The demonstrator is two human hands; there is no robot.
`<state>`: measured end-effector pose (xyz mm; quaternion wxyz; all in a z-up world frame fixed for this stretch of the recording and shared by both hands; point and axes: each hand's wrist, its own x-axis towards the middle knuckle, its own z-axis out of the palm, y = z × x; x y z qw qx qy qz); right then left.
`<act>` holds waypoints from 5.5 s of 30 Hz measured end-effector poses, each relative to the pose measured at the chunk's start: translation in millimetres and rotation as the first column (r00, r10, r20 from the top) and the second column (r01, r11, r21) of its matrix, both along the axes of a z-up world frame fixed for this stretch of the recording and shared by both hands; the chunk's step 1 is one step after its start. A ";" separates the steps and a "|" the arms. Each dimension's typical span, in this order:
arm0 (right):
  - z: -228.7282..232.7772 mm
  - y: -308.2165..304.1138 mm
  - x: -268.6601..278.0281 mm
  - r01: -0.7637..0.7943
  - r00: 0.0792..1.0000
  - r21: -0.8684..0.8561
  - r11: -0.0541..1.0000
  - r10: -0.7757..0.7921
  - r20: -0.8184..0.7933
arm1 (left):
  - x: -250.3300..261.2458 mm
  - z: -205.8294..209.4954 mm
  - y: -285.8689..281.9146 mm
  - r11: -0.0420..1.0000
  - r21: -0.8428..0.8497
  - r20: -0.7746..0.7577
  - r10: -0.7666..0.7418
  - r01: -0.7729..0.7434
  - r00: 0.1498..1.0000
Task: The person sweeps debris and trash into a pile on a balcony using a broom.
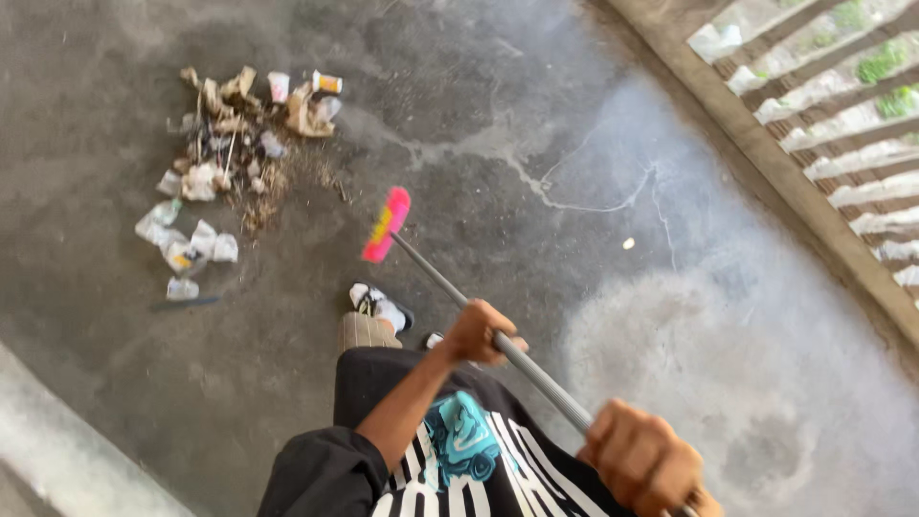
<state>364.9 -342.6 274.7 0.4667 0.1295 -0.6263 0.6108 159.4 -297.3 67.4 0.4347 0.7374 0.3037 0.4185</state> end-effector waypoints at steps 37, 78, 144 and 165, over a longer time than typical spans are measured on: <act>-28.5 23.7 -159.3 0.652 0.752 -0.167 0.740 -0.660 0.010 | -157.4 -29.9 93.8 0.997 0.038 -0.217 -0.062 0.072 0.974; 3.9 -25.9 45.9 0.646 0.761 0.094 0.757 -0.649 -0.006 | 8.4 -37.6 92.2 0.831 -0.235 -0.320 -0.556 0.504 0.767; -18.6 80.9 -268.6 0.405 0.888 -0.036 0.914 -0.383 0.255 | -213.4 -46.5 69.1 0.875 -0.451 -0.343 -0.353 0.176 0.870; -31.4 194.4 -418.7 0.261 0.960 -0.222 0.939 -0.228 0.165 | -381.1 -7.1 11.4 0.635 -0.264 -0.361 0.633 -0.726 0.685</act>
